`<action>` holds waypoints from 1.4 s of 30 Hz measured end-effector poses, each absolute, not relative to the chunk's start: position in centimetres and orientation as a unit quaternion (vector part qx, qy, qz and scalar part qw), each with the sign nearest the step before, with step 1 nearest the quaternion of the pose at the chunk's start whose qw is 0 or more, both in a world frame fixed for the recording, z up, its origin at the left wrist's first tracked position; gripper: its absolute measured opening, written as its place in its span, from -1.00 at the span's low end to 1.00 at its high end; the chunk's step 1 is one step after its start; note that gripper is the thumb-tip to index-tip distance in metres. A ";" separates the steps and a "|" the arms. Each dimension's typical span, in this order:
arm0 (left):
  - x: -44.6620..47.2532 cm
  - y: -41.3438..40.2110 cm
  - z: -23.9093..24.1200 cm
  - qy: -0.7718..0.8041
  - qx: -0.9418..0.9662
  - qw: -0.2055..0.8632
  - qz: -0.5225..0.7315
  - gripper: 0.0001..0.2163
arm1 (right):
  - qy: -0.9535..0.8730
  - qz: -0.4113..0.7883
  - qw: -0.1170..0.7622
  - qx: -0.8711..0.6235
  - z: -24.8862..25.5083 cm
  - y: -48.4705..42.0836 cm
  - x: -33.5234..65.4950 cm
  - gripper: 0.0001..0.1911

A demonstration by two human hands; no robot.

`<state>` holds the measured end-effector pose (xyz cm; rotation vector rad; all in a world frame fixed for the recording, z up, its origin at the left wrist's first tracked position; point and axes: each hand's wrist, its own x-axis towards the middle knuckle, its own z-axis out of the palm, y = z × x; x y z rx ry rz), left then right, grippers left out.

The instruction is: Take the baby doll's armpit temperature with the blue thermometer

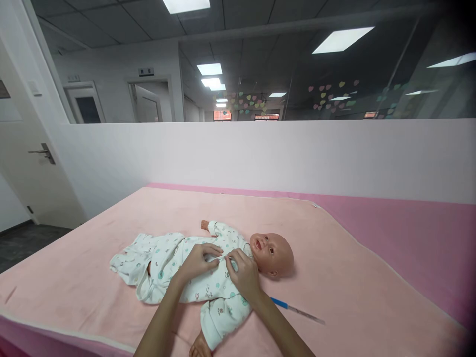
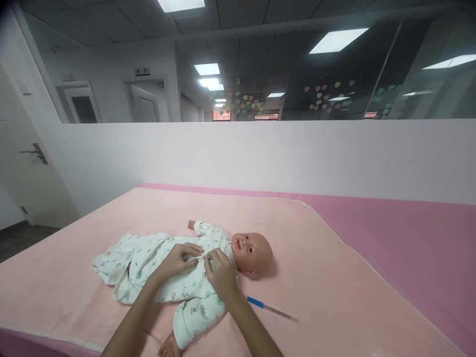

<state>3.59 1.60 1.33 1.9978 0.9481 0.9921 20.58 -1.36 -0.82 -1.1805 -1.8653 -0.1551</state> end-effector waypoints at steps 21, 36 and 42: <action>4.9 0.9 1.3 0.358 0.831 0.181 0.385 -0.79 | -0.734 -0.054 0.443 -0.513 -1.3 -1.1 20.4 -0.79; 4.7 0.5 2.2 0.360 0.780 0.290 0.421 -0.76 | -0.734 -0.059 0.442 -0.513 -1.2 -1.2 20.5 -0.78; 4.9 0.3 2.4 0.338 0.797 0.266 0.423 -0.84 | -0.726 -0.072 0.446 -0.518 -1.3 -1.1 20.5 -0.77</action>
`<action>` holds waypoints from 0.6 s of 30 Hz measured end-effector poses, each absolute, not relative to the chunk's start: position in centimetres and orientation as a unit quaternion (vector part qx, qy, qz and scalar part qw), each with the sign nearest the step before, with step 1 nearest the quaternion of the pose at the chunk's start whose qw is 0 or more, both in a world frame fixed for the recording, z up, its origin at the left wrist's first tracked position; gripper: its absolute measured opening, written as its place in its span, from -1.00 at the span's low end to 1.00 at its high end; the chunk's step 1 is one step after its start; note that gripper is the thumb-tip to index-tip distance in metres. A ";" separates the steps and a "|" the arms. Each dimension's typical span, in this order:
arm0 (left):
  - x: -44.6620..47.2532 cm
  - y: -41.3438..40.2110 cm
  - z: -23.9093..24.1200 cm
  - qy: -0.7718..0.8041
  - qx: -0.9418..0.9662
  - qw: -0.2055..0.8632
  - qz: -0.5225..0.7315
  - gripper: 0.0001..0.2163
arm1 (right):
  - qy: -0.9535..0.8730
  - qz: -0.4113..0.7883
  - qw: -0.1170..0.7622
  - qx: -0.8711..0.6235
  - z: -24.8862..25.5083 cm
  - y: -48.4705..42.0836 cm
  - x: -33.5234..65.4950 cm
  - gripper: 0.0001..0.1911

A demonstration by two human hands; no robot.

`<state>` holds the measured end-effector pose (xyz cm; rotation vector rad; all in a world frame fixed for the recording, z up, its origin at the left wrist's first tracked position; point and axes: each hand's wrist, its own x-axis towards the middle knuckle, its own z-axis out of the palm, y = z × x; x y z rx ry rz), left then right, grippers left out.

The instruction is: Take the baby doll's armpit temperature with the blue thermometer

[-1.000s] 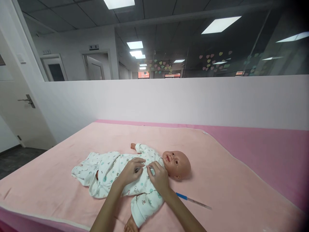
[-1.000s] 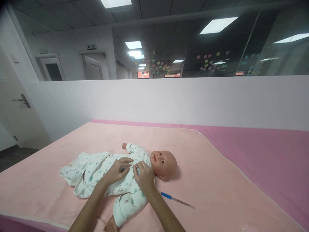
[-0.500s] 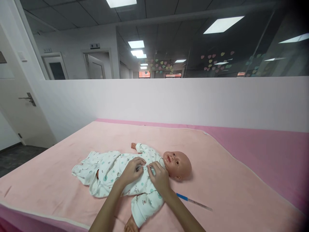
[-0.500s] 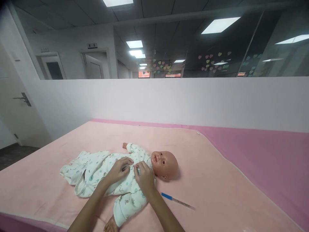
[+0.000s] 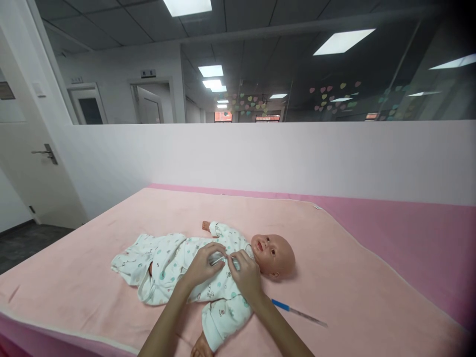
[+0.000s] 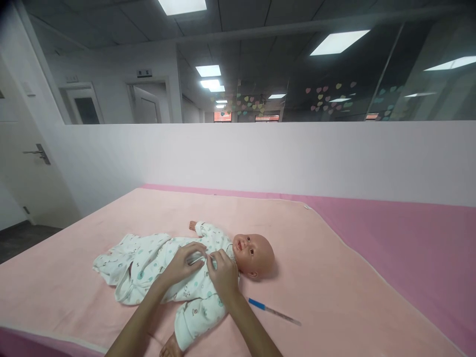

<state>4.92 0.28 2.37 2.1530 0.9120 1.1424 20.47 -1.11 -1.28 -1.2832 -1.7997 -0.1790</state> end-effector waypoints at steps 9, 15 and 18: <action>5.0 0.8 1.4 0.381 0.779 0.258 0.426 -0.86 | -0.725 -0.064 0.458 -0.511 -1.2 -1.3 20.5 -0.75; 4.8 1.0 1.4 0.380 0.768 0.290 0.426 -0.86 | -0.727 -0.073 0.459 -0.506 -1.1 -1.3 20.6 -0.76; 4.6 1.1 1.5 0.376 0.756 0.339 0.415 -0.87 | -0.730 -0.077 0.458 -0.501 -1.2 -1.2 20.7 -0.78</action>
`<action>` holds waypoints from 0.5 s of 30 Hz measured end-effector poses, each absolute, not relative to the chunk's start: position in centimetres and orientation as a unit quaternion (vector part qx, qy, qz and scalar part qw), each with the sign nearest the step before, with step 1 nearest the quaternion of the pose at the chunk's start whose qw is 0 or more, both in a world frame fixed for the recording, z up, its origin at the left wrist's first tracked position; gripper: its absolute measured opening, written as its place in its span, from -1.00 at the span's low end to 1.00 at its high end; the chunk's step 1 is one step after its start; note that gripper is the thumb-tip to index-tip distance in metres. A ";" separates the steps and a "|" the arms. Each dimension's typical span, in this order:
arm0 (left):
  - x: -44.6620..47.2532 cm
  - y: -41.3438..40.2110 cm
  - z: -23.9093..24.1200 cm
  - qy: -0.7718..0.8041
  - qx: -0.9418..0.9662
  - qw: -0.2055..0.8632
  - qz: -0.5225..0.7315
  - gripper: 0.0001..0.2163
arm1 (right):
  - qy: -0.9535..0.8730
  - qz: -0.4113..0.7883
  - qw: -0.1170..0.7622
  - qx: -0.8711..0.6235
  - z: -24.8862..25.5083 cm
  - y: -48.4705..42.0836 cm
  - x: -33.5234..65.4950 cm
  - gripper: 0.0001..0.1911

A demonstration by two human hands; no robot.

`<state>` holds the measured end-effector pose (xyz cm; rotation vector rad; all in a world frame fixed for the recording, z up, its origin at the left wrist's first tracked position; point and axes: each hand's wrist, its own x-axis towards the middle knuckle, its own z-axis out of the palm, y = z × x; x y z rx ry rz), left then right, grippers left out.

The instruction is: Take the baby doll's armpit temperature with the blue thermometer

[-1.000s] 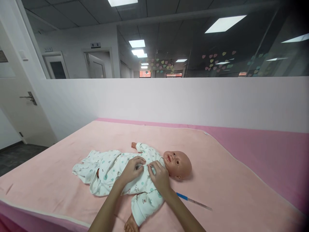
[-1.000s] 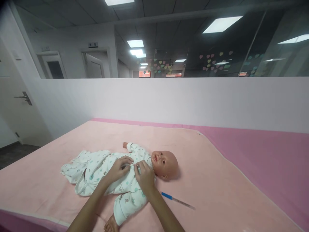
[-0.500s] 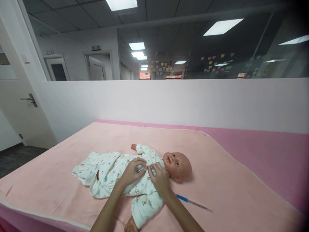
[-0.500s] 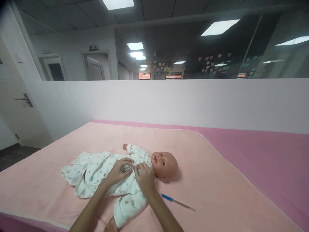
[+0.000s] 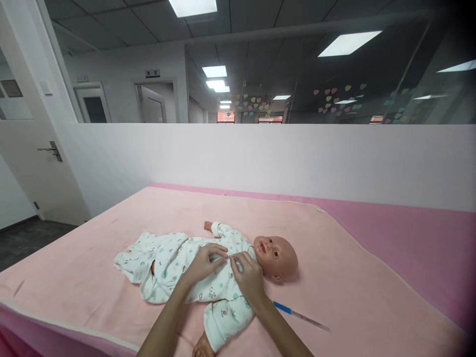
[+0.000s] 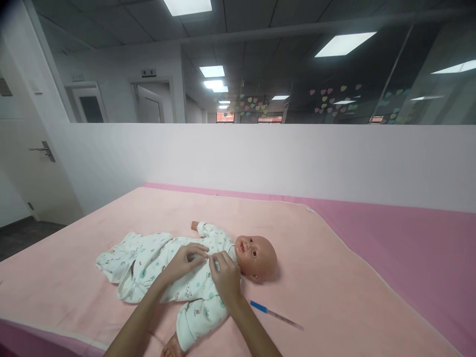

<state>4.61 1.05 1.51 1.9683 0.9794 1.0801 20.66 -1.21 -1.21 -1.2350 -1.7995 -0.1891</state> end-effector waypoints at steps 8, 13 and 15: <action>4.7 1.1 1.5 0.384 0.765 0.316 0.409 -0.89 | -0.733 -0.064 0.453 -0.503 -1.5 -1.1 20.8 -0.79; 4.7 1.2 1.6 0.376 0.779 0.309 0.395 -0.88 | -0.729 -0.058 0.456 -0.507 -1.5 -1.2 20.7 -0.79; 4.2 1.2 1.8 0.366 0.777 0.331 0.391 -0.81 | -0.726 -0.061 0.462 -0.505 -1.4 -1.2 20.6 -0.79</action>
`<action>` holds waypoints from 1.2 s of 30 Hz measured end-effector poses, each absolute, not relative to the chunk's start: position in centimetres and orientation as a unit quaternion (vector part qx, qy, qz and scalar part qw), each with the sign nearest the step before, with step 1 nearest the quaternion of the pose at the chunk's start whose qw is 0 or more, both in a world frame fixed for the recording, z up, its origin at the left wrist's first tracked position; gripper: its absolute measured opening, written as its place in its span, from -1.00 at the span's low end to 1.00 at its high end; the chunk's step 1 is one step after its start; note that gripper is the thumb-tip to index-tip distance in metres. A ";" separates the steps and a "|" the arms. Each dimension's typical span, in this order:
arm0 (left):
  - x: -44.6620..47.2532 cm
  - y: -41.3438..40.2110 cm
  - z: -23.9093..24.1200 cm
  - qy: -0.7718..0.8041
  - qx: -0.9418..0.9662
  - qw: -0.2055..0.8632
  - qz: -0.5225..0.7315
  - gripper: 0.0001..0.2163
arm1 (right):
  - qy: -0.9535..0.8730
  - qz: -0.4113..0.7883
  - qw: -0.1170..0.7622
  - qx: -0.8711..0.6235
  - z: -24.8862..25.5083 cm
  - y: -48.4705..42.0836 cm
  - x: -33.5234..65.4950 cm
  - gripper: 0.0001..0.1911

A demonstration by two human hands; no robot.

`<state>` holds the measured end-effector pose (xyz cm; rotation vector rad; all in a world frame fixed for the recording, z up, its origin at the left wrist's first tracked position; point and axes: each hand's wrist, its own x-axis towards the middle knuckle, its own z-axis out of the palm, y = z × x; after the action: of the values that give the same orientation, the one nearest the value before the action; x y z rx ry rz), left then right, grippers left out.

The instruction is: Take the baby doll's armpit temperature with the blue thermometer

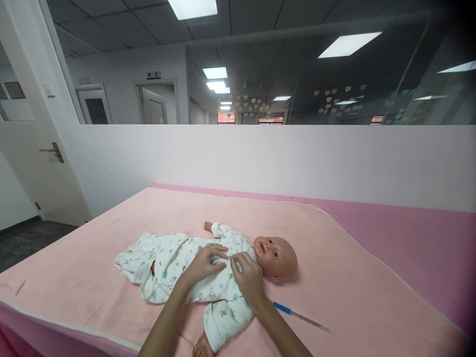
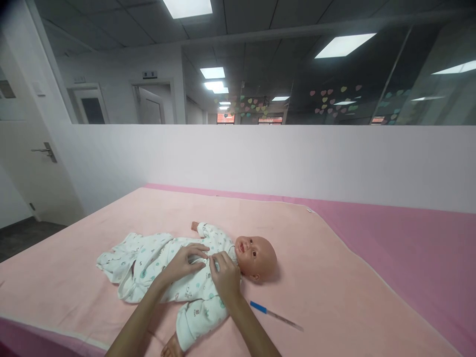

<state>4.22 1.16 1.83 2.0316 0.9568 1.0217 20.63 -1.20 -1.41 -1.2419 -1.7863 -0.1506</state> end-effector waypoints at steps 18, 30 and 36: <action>-0.8 0.0 0.7 0.385 0.772 0.328 0.385 -0.71 | -0.819 -0.089 0.314 -0.472 0.4 -1.1 16.9 -0.85; -0.6 -0.2 0.5 0.421 0.769 0.287 0.386 -0.74 | -0.758 -0.054 0.394 -0.517 -0.5 -1.0 16.4 -0.92; -0.4 -0.1 0.3 0.422 0.777 0.254 0.391 -0.77 | -0.753 -0.042 0.402 -0.519 -0.9 -0.8 16.4 -0.91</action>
<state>-0.38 -0.11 0.33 2.1119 1.1477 1.0630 16.41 -0.76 -0.94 -1.3115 -1.9028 -0.1049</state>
